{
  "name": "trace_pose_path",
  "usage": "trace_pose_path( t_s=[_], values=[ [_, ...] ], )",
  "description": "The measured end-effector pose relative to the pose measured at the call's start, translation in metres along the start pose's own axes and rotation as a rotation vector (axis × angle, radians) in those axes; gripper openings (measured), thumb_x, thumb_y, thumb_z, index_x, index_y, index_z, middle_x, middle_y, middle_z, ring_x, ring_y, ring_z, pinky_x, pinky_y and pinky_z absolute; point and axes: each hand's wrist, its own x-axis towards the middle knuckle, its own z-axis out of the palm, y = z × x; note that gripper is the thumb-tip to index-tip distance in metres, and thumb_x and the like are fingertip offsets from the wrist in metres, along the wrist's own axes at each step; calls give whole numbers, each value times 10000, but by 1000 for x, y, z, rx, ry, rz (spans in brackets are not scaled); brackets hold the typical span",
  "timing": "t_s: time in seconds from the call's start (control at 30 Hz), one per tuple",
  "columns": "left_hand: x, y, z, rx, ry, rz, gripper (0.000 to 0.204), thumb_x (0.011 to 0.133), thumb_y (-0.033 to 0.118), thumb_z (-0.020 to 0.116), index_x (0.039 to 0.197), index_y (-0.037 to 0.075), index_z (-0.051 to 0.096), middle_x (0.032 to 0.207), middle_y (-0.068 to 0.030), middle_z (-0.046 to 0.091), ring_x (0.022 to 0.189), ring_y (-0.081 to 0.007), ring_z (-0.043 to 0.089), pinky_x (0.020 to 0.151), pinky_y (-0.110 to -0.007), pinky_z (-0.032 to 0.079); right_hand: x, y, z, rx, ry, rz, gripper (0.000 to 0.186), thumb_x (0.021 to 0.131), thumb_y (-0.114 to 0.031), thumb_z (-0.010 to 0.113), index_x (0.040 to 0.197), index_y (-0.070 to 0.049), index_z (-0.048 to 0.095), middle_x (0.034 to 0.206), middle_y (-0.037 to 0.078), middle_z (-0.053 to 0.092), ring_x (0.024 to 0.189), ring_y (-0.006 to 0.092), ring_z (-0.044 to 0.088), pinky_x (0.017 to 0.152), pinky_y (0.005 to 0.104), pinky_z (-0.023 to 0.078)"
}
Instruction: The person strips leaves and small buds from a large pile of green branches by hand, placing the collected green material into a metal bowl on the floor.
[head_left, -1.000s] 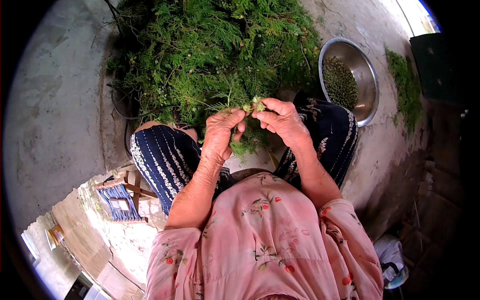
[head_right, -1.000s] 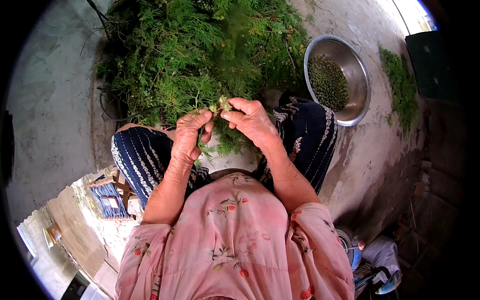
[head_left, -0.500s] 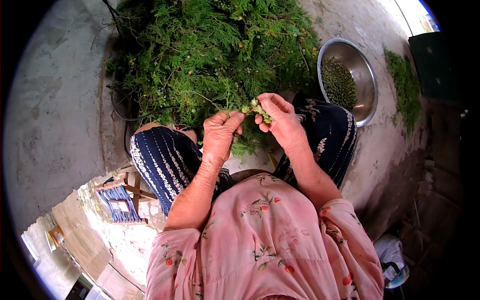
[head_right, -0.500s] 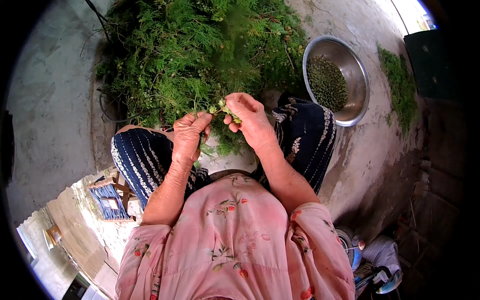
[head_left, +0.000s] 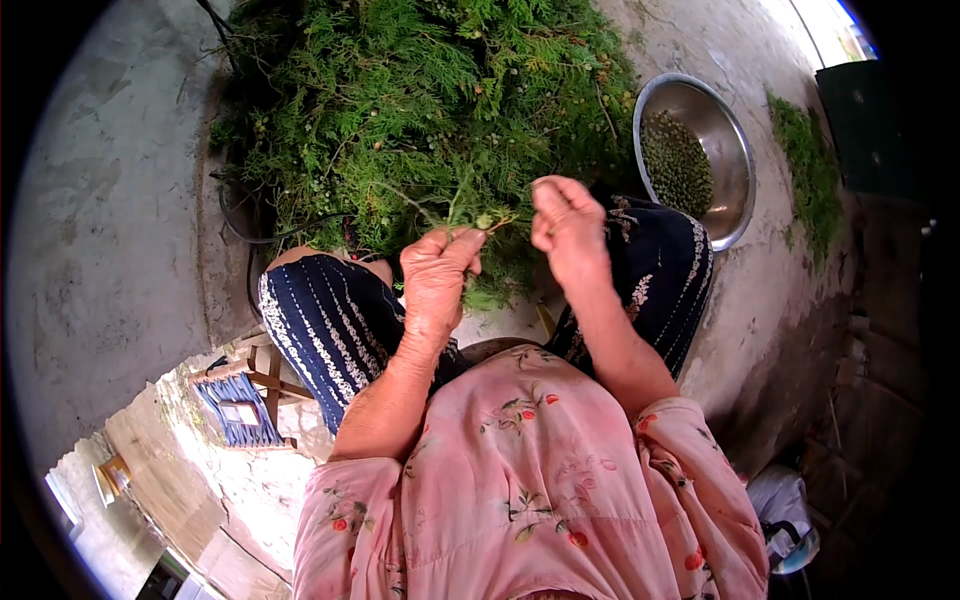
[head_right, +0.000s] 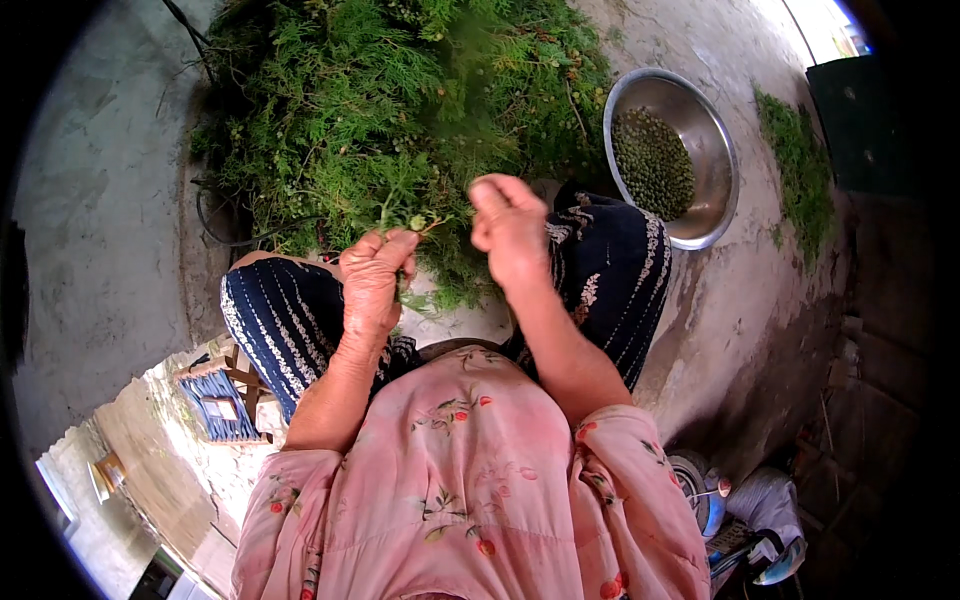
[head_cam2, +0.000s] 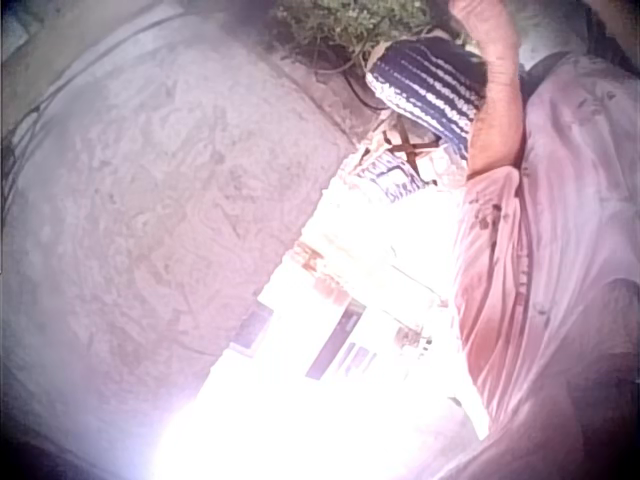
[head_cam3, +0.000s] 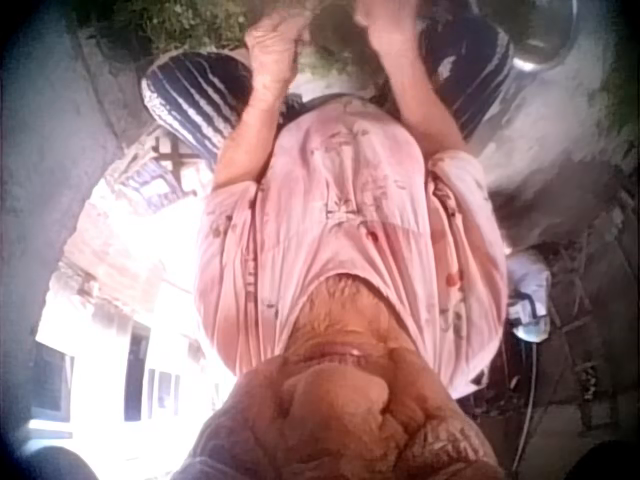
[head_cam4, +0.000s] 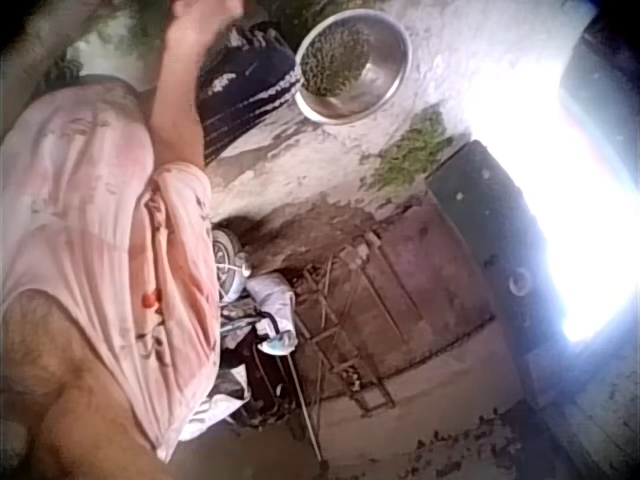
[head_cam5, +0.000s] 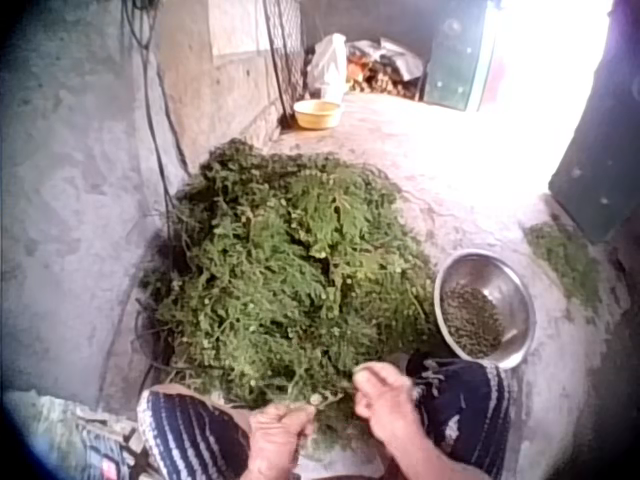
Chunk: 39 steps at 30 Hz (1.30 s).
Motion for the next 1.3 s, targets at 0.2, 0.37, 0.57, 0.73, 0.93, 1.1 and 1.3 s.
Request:
trace_pose_path(
  t_s=[0.2, 0.37, 0.57, 0.73, 0.93, 1.1, 1.3],
  values=[
    [6, 0, -3, 37, -13, -4, 78, 799, 51, 641, 744, -3, 629, 650, -1, 561, 512, -50, 433, 480, -201, 341, -4, -16, -7, 73, -230, -11, 108, 850, -72, 597, 942, -16, 598, 728, 21, 567, 481, 76, 478, 390, 206, 338],
    [7, 2, -1, 223, 7, 25, 121, 797, 69, 644, 698, 6, 611, 620, 9, 544, 508, -46, 432, 463, -206, 331, -23, -21, 2, -321, -388, -46, 159, 842, -43, 574, 991, 8, 592, 702, 1, 542, 485, 41, 448, 386, 188, 325],
    [5, 3, 1, 464, -45, 147, 156, 798, 64, 635, 663, -6, 598, 611, 6, 522, 514, -46, 419, 457, -217, 324, -27, -10, 9, -621, -372, -103, 228, 823, -80, 612, 1044, -27, 598, 719, -22, 549, 511, 28, 465, 448, 175, 384],
    [6, -2, 6, 271, -1, 3, 149, 782, 50, 640, 646, 11, 595, 612, -1, 530, 500, -52, 408, 451, -209, 311, -30, 4, 12, -409, -265, -34, 178, 819, -60, 604, 991, -15, 591, 688, 3, 538, 489, 41, 449, 398, 195, 333],
    [4, 0, 7, -27, 43, -138, 44, 788, 63, 655, 797, 24, 636, 635, 3, 552, 502, -66, 461, 420, -208, 336, -4, -20, -29, 432, -24, 179, 191, 817, -116, 635, 987, -62, 567, 752, 44, 530, 557, 101, 491, 437, 211, 371],
    [5, -5, 7, -43, 2, -126, 93, 808, 112, 668, 836, 35, 623, 698, 7, 577, 538, -64, 490, 425, -199, 352, 33, -77, -110, 620, 214, -135, 183, 865, -88, 553, 993, 26, 490, 914, 150, 488, 757, 192, 522, 630, 267, 511],
    [9, -12, 6, -99, -59, -195, 124, 815, 135, 667, 891, 42, 636, 729, -4, 604, 577, -81, 523, 459, -210, 387, 73, -154, -208, 563, 536, -363, 327, 910, -233, 496, 1053, 59, 475, 986, 205, 531, 965, 342, 495, 928, 502, 448]
  ],
)
